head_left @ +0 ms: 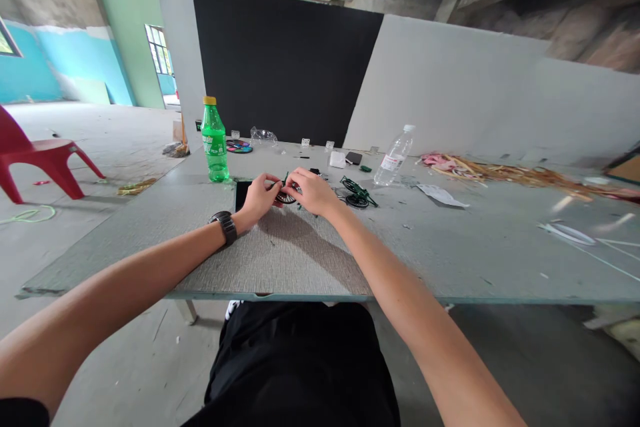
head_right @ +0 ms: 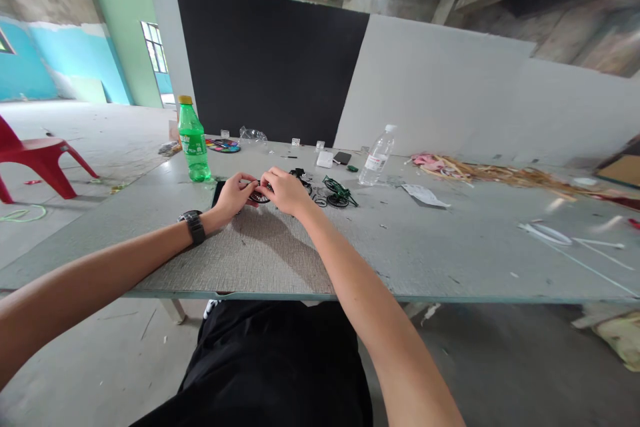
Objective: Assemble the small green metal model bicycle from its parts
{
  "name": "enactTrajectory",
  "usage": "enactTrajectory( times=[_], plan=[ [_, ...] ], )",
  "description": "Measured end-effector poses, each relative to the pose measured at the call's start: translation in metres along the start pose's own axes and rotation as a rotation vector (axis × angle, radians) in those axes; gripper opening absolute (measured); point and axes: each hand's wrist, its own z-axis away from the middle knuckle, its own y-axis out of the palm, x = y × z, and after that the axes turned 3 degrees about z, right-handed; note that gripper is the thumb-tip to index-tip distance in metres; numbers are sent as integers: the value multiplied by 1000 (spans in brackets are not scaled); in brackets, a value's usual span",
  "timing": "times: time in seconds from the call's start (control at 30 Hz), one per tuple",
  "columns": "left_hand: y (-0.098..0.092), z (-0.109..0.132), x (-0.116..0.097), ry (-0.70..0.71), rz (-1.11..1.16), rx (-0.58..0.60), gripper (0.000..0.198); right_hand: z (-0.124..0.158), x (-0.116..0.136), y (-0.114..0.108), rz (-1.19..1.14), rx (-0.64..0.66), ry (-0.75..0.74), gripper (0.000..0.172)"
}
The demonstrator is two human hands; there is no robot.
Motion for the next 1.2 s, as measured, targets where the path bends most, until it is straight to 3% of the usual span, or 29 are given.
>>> enactTrajectory(
  times=[1.2],
  plan=[
    [2, 7, -8, 0, -94, 58, 11, 0, -5, 4, -79, 28, 64, 25]
  ],
)
